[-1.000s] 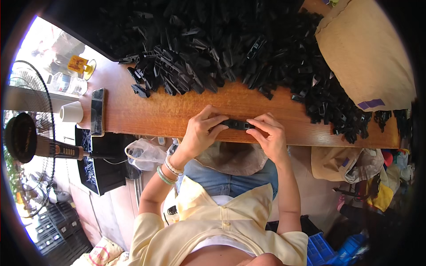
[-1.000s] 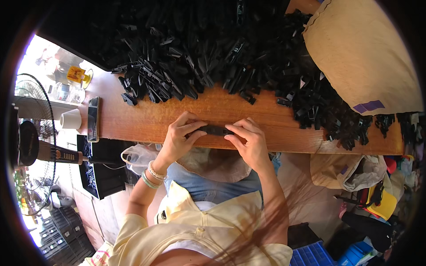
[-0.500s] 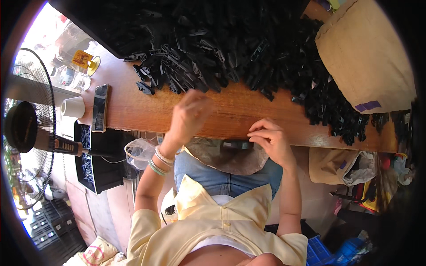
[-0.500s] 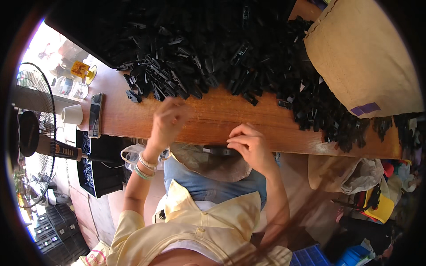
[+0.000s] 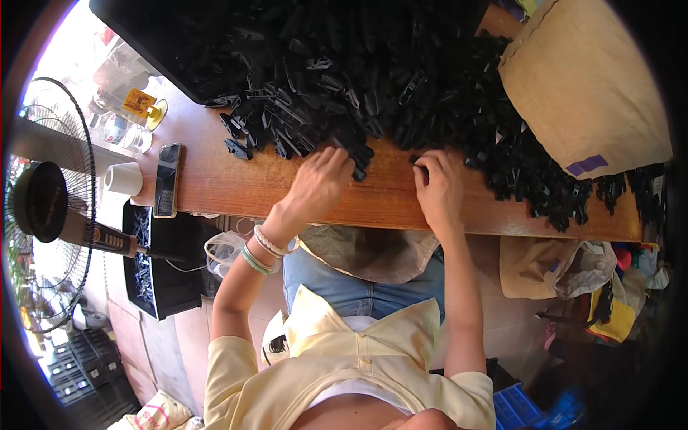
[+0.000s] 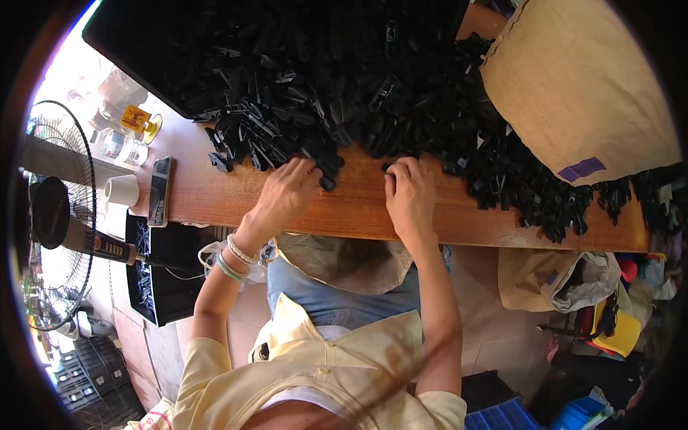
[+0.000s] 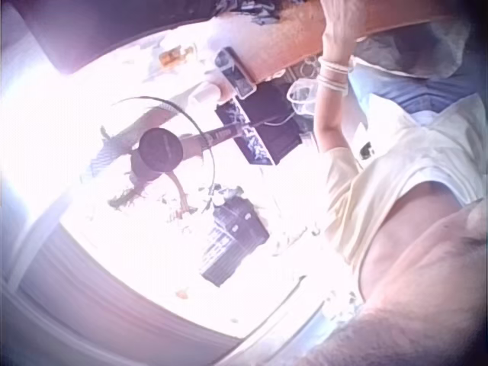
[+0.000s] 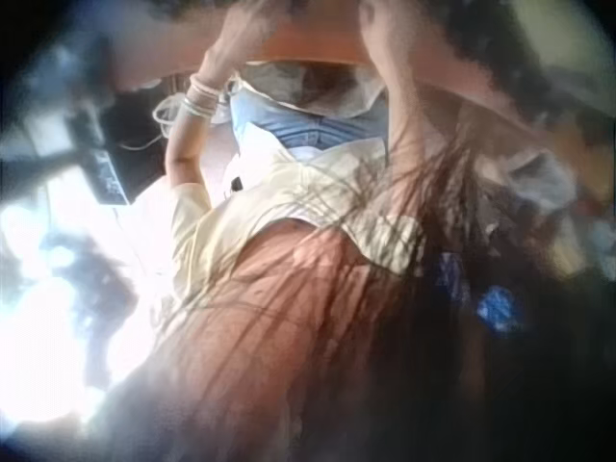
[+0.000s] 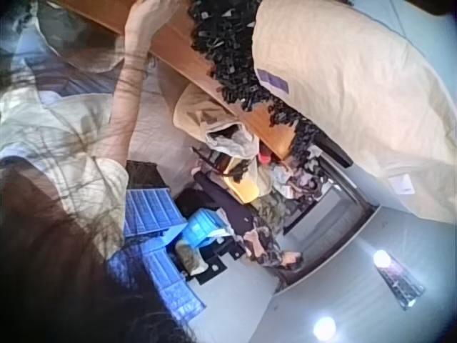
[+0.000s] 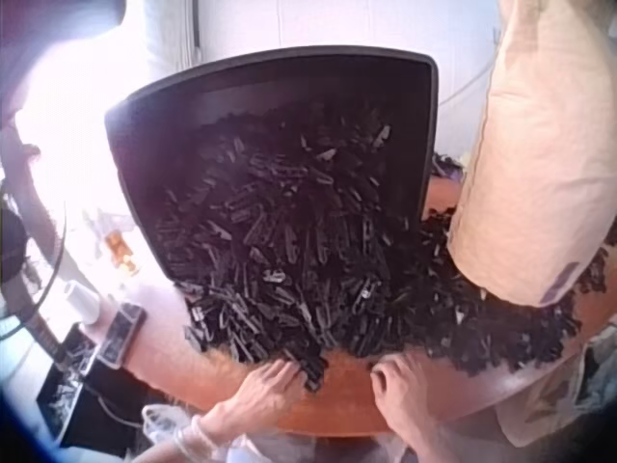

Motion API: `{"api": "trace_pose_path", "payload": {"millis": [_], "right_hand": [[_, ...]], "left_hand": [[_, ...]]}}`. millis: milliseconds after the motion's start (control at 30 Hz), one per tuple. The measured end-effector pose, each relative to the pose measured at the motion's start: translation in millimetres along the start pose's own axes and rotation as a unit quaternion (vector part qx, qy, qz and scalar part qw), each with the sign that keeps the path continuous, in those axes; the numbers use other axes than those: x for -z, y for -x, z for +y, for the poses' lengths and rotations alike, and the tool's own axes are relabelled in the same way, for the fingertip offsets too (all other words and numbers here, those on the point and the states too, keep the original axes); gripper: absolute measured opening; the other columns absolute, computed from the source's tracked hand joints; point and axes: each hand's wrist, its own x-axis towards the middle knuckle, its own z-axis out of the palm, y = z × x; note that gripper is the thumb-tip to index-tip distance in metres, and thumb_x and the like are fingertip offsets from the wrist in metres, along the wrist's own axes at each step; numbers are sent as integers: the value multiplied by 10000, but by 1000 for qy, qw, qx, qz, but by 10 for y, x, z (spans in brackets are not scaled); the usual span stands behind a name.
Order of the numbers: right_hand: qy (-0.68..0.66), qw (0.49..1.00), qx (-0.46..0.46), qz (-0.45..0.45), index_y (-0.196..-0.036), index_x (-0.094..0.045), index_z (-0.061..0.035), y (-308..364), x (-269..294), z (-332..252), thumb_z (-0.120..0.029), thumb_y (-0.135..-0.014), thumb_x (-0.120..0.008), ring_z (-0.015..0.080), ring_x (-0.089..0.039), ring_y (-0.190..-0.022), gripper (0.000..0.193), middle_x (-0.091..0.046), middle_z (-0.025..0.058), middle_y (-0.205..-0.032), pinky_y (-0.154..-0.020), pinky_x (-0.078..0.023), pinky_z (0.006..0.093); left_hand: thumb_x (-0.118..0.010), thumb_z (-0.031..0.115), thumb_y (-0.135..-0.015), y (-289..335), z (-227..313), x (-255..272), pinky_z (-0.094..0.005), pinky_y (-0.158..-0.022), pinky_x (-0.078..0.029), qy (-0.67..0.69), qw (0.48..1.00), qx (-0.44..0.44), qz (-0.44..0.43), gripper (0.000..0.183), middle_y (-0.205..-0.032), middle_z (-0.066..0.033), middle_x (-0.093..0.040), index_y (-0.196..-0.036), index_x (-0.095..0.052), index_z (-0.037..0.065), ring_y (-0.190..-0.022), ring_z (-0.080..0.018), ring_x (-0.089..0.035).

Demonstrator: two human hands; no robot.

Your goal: The person repeatedly assembles black plastic components by snapping pieces together by hand and dropping them into a bag, then gathers more plastic parts from a bin onto the table.

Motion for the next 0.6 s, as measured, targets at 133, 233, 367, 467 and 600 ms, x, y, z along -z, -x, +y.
{"api": "trace_pose_path", "payload": {"millis": [133, 233, 367, 467, 600], "right_hand": [[-296, 935, -191, -48, -1083, -618, -3, 90, 83, -350, 7, -828, -691, 273, -608, -810, 265, -598, 102, -1010, -711, -511, 367], [-293, 950, -111, -4, -1125, -615, -7, 220, 40, -236, 16, -850, -674, 238, -614, -823, 282, -603, 106, -1021, -701, -506, 335], [-5, 999, 15, 51, -1093, -646, -18, 268, 94, -88, -11, -849, -687, 220, -610, -812, 248, -617, 90, -992, -696, -488, 323], [-202, 974, -96, -42, -1052, -668, -13, 295, 143, -217, -32, -836, -708, 217, -597, -789, 221, -628, 83, -950, -701, -479, 320], [-297, 943, -90, -122, -1043, -676, -3, 301, 191, -331, -37, -821, -726, 213, -589, -777, 231, -636, 86, -918, -713, -476, 322]], "left_hand": [[-635, 65, -769, 55, 285, 38, -356, -722, -488, 81, 996, 18, -21, 191, -938, -104, -546, -946, -603, 0, -851, -255, -567], [-697, 48, -761, 107, 374, 7, -373, -705, -508, 164, 985, 44, 31, 255, -961, -108, -557, -992, -607, -14, -846, -273, -598], [-757, 66, -760, 240, 364, -20, -372, -691, -531, 275, 929, 247, 18, 269, -999, -106, -571, -985, -639, -21, -822, -279, -637], [-767, 82, -761, 243, 404, -48, -367, -686, -532, 291, 921, 258, 19, 245, -1002, -100, -575, -960, -664, -18, -803, -268, -643], [-784, 36, -743, 264, 379, -109, -325, -659, -516, 287, 934, 201, 71, 264, -987, -92, -576, -985, -695, -18, -738, -223, -610]]}}
